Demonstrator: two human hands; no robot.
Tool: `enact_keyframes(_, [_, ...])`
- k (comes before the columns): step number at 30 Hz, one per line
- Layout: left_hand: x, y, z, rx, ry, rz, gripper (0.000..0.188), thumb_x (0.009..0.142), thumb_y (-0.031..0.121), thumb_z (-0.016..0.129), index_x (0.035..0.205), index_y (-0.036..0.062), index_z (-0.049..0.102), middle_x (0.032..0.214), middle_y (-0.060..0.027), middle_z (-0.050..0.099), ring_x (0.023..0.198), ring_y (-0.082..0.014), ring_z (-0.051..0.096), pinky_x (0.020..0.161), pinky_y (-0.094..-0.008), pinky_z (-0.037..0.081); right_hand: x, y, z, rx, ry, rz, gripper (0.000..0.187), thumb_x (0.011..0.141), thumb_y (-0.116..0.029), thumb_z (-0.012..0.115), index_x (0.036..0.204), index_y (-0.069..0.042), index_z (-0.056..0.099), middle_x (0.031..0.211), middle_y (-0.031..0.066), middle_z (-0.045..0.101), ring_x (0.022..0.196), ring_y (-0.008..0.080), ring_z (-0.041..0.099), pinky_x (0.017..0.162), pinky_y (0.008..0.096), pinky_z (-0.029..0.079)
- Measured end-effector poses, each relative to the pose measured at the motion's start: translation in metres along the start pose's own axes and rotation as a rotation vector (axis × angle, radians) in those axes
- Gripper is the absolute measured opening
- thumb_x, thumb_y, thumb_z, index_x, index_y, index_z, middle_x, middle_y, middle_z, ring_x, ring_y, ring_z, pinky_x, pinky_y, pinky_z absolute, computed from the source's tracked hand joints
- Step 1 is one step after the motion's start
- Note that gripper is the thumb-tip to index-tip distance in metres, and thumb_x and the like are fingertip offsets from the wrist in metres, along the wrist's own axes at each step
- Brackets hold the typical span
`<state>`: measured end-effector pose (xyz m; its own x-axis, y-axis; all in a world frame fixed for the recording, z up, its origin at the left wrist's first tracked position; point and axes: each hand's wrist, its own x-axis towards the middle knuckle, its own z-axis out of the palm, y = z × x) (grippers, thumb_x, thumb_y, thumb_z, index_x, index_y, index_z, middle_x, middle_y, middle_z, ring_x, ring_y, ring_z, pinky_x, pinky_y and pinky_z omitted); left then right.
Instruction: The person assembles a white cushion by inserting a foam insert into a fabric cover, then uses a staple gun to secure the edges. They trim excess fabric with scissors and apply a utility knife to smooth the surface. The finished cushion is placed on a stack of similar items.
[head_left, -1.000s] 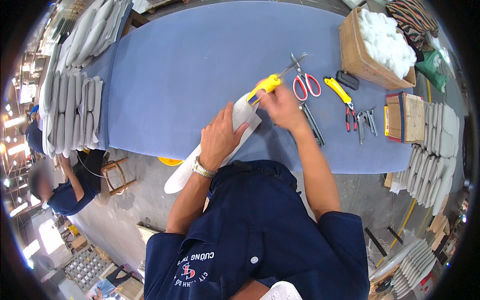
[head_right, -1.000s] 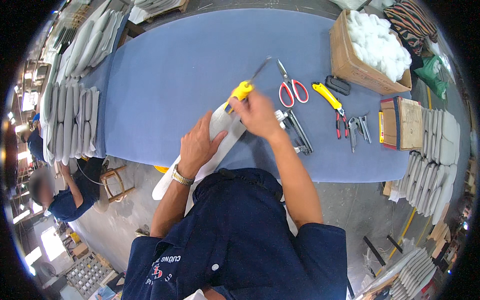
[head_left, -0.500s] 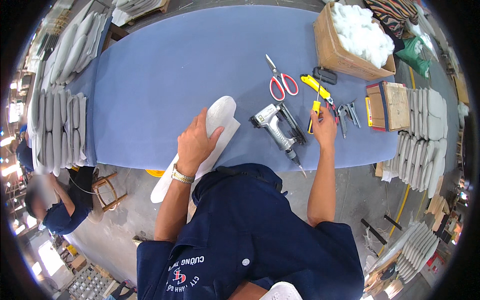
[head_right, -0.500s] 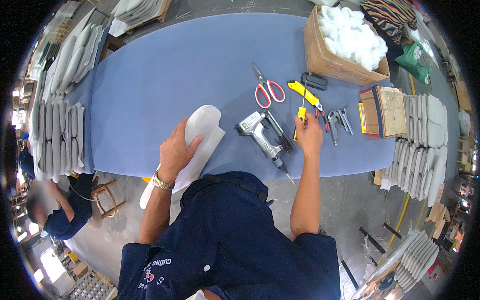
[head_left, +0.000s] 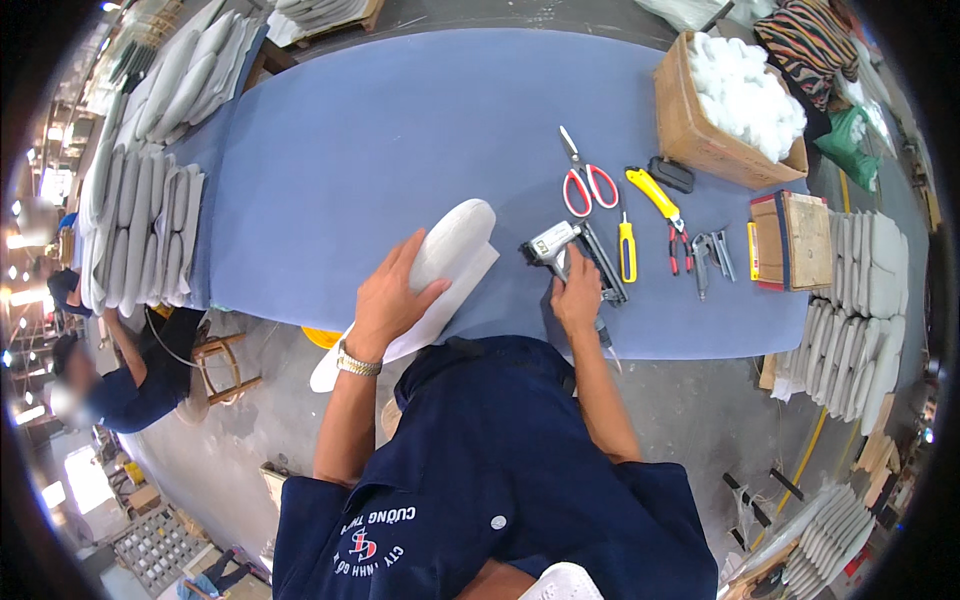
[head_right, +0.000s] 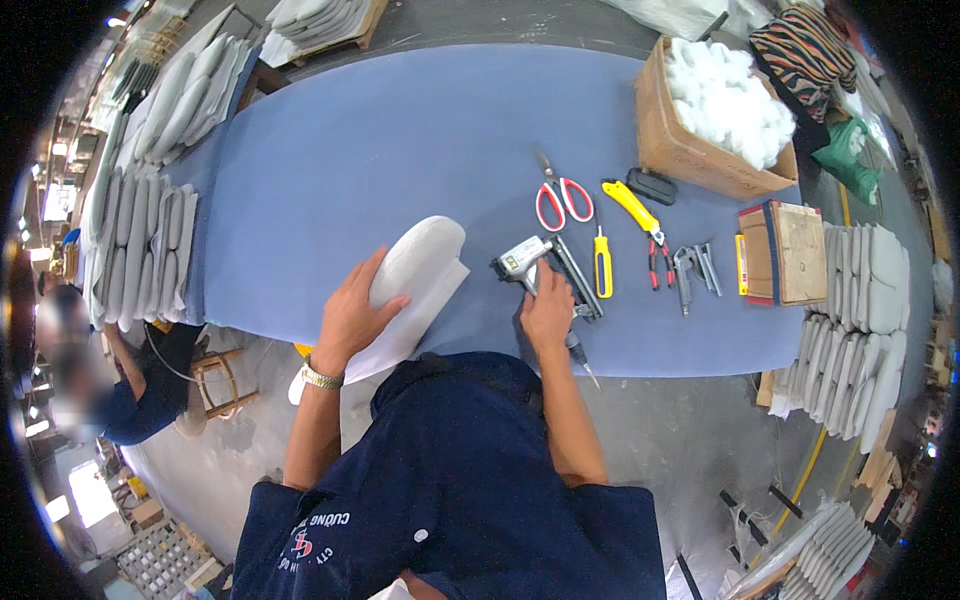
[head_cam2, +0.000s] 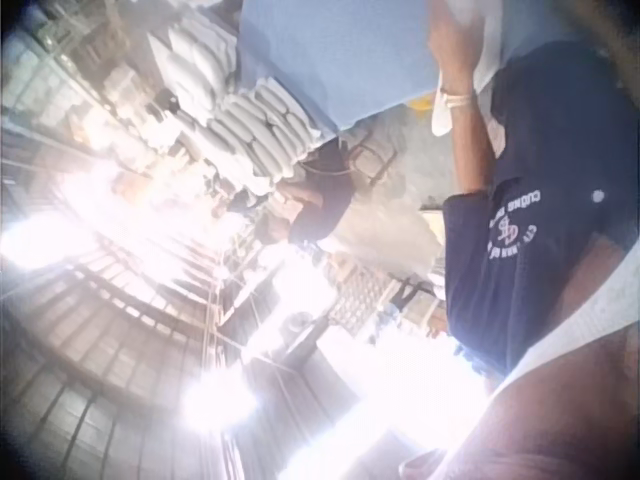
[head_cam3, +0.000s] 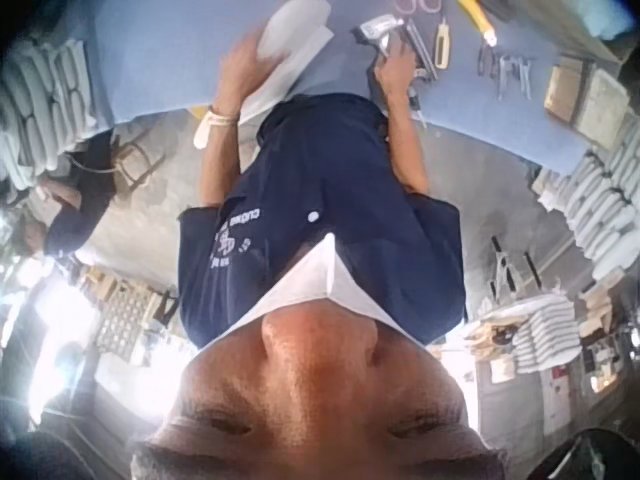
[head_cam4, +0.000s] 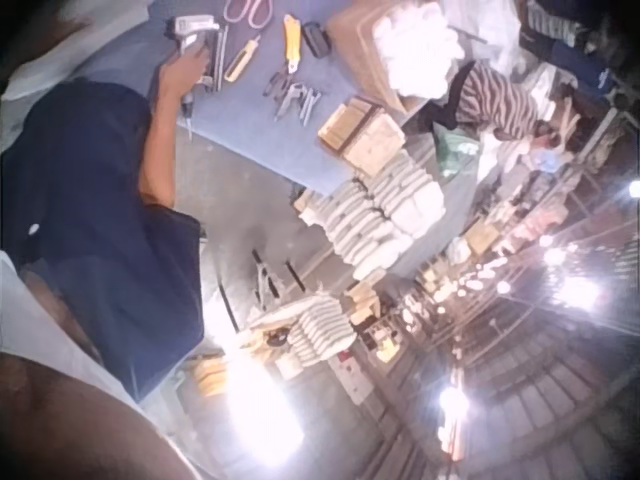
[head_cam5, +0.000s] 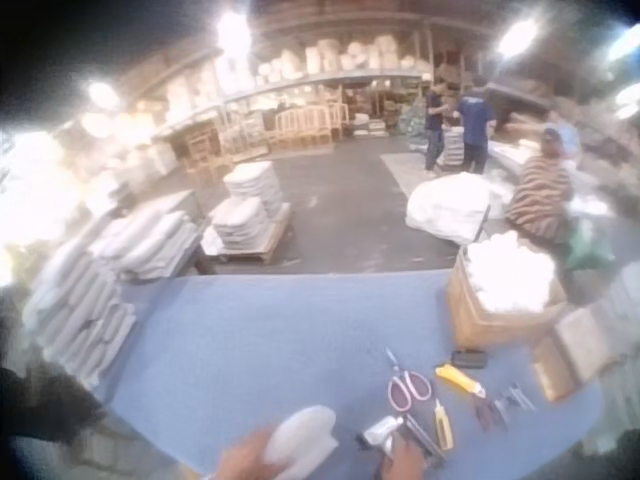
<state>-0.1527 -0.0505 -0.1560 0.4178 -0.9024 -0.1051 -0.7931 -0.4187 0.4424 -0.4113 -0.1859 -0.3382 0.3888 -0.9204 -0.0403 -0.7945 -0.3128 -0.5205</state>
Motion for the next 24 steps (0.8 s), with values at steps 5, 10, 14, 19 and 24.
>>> enact_keyframes(5, [-0.059, -0.055, -0.022, 0.033, -0.099, -0.118, 0.085, 0.08, 0.044, 0.085, 0.15, 0.01, 0.05, 0.141, -0.0194, 0.062, 0.123, -0.0397, 0.063, 0.102, -0.0467, 0.052, -0.001, -0.001, 0.0, 0.01, 0.033, -0.037, 0.073, 0.084, -0.009, 0.074, 0.151, -0.011, 0.046, 0.127, 0.0174, 0.057, 0.116, 0.0399, 0.056, 0.096, 0.0513, 0.046])
enact_keyframes(10, [-0.117, -0.106, -0.039, 0.036, -0.17, -0.275, 0.084, 0.077, 0.042, 0.086, 0.148, 0.0115, 0.052, 0.137, -0.0172, 0.066, 0.122, -0.0369, 0.065, 0.101, -0.046, 0.052, -0.003, -0.003, 0.003, -0.047, 0.052, -0.039, 0.074, 0.084, -0.012, 0.074, 0.152, -0.012, 0.045, 0.124, 0.0165, 0.056, 0.115, 0.039, 0.056, 0.095, 0.0496, 0.047])
enact_keyframes(14, [-0.129, -0.124, -0.046, -0.017, -0.228, -0.294, 0.081, 0.077, 0.041, 0.086, 0.145, 0.0118, 0.054, 0.133, -0.0168, 0.068, 0.119, -0.036, 0.066, 0.1, -0.0456, 0.053, -0.006, -0.007, 0.006, -0.057, 0.096, -0.058, 0.073, 0.084, -0.013, 0.073, 0.152, -0.012, 0.045, 0.123, 0.017, 0.057, 0.114, 0.0388, 0.057, 0.095, 0.0502, 0.046])
enact_keyframes(19, [-0.108, -0.132, -0.052, -0.059, -0.182, -0.233, 0.078, 0.076, 0.038, 0.087, 0.143, 0.0119, 0.057, 0.13, -0.0178, 0.069, 0.117, -0.0368, 0.068, 0.098, -0.0454, 0.054, -0.005, -0.006, 0.009, -0.073, 0.127, -0.025, 0.073, 0.083, -0.012, 0.075, 0.15, -0.013, 0.048, 0.124, 0.0162, 0.058, 0.115, 0.0399, 0.057, 0.098, 0.0497, 0.047])
enact_keyframes(24, [-0.095, -0.16, -0.053, -0.105, -0.049, -0.049, 0.072, 0.077, 0.041, 0.086, 0.139, 0.0138, 0.063, 0.12, -0.0166, 0.074, 0.106, -0.0361, 0.072, 0.09, -0.0454, 0.057, -0.002, -0.013, 0.014, -0.028, 0.153, 0.083, 0.072, 0.081, -0.009, 0.075, 0.148, -0.013, 0.05, 0.129, 0.0182, 0.06, 0.122, 0.0425, 0.056, 0.103, 0.0506, 0.046])
